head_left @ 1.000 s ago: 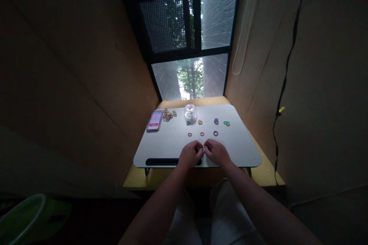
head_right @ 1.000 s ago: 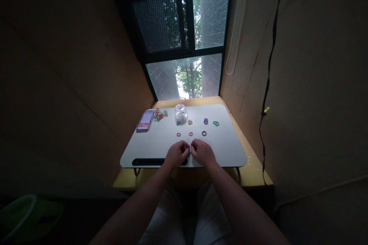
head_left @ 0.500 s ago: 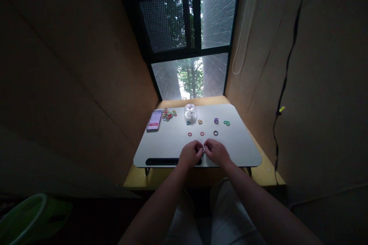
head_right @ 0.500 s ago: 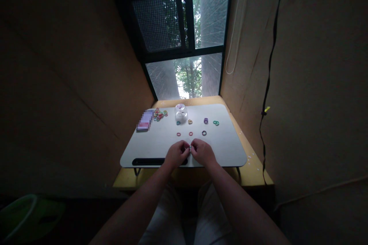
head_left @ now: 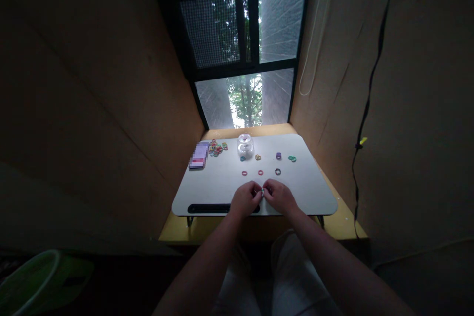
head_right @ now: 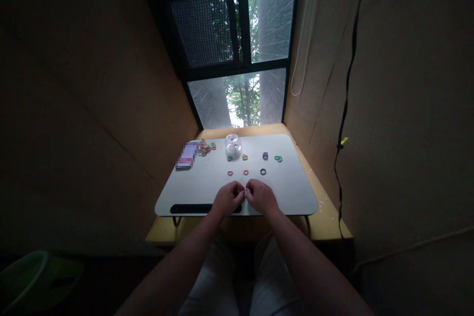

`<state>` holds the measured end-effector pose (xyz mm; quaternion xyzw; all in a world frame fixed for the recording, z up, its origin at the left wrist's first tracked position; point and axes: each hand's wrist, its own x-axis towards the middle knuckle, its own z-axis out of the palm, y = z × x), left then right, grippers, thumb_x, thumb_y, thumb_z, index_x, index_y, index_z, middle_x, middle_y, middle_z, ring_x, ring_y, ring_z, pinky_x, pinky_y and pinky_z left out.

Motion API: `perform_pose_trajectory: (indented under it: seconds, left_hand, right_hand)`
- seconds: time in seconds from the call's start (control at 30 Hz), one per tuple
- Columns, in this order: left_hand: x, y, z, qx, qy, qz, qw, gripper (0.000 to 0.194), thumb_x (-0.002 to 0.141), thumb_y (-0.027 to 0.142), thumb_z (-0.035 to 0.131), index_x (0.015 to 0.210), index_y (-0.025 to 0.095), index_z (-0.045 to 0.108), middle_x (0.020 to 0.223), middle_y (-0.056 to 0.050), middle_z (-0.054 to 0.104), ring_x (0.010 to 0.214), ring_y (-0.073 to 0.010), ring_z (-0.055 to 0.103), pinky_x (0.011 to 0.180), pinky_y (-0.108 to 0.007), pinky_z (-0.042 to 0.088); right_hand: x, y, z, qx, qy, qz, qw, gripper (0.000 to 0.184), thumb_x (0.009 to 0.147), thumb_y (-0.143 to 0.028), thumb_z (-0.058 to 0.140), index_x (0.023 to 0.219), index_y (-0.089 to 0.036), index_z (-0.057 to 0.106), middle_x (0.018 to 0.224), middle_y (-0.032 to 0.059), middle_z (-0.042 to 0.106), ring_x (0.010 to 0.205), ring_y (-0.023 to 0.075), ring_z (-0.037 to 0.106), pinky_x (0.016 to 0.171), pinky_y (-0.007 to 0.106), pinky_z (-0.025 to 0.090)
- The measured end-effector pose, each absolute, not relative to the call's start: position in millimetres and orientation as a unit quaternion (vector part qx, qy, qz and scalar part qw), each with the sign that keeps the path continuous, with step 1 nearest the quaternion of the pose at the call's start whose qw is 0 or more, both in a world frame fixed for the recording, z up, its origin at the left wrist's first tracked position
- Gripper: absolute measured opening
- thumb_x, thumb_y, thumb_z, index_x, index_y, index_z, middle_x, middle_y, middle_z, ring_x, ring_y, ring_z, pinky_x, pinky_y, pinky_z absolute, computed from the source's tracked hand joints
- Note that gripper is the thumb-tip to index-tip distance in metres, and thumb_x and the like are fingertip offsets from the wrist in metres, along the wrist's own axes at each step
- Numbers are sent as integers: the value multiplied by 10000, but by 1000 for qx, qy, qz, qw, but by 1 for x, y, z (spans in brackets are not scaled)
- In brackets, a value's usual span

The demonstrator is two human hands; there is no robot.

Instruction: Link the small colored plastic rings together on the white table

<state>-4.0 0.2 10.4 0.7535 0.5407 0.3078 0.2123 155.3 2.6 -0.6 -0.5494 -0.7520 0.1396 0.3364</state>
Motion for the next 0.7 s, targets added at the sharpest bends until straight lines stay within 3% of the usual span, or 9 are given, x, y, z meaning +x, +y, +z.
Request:
perform_pose_trajectory:
  seconds: [0.7]
  left_hand:
    - [-4, -1, 12, 751, 542, 309, 217, 115, 787, 267, 553, 841, 189, 617, 721, 5, 610, 643, -115, 524, 611, -239, 379]
  right_hand:
    - [155, 2, 2, -550, -753, 135, 335, 83, 796, -207, 497, 760, -206, 572, 717, 4, 608, 657, 137, 532, 623, 237, 342]
